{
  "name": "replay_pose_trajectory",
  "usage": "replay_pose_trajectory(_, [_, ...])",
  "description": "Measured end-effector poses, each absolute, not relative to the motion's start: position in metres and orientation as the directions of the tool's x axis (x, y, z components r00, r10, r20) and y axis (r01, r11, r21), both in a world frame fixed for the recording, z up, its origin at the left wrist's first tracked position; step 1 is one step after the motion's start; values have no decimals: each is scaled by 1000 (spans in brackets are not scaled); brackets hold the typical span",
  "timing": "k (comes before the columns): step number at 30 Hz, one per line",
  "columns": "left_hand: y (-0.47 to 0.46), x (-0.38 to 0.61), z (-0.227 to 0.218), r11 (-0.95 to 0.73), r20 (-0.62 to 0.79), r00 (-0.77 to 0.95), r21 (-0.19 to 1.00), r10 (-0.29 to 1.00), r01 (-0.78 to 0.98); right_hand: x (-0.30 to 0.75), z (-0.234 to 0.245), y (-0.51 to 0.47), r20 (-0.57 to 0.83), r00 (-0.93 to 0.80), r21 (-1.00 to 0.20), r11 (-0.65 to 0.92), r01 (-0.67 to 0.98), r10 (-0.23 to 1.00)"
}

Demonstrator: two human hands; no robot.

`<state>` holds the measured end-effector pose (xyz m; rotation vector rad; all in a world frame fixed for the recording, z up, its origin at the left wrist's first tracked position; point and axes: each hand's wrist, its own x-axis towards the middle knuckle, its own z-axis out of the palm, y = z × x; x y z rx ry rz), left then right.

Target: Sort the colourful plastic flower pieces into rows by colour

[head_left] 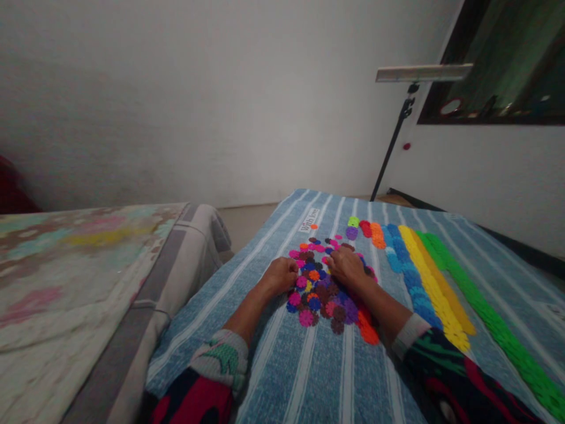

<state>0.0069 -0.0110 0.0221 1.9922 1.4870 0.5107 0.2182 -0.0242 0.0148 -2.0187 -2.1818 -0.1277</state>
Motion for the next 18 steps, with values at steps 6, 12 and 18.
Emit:
replay_pose_trajectory(6, [-12, 8, 25, -219, -45, 321, 641, 946, 736, 218, 4, -20, 181, -75, -52, 86, 995, 981])
replay_pose_trajectory(12, [-13, 8, 26, -206, -51, 313, 651, 948, 730, 222, 7, -23, 194, -77, -87, 96, 992, 978])
replay_pose_trajectory(18, [-13, 8, 26, -196, -53, 305, 658, 951, 727, 231, 8, -22, 208, -98, -156, 132, 979, 973])
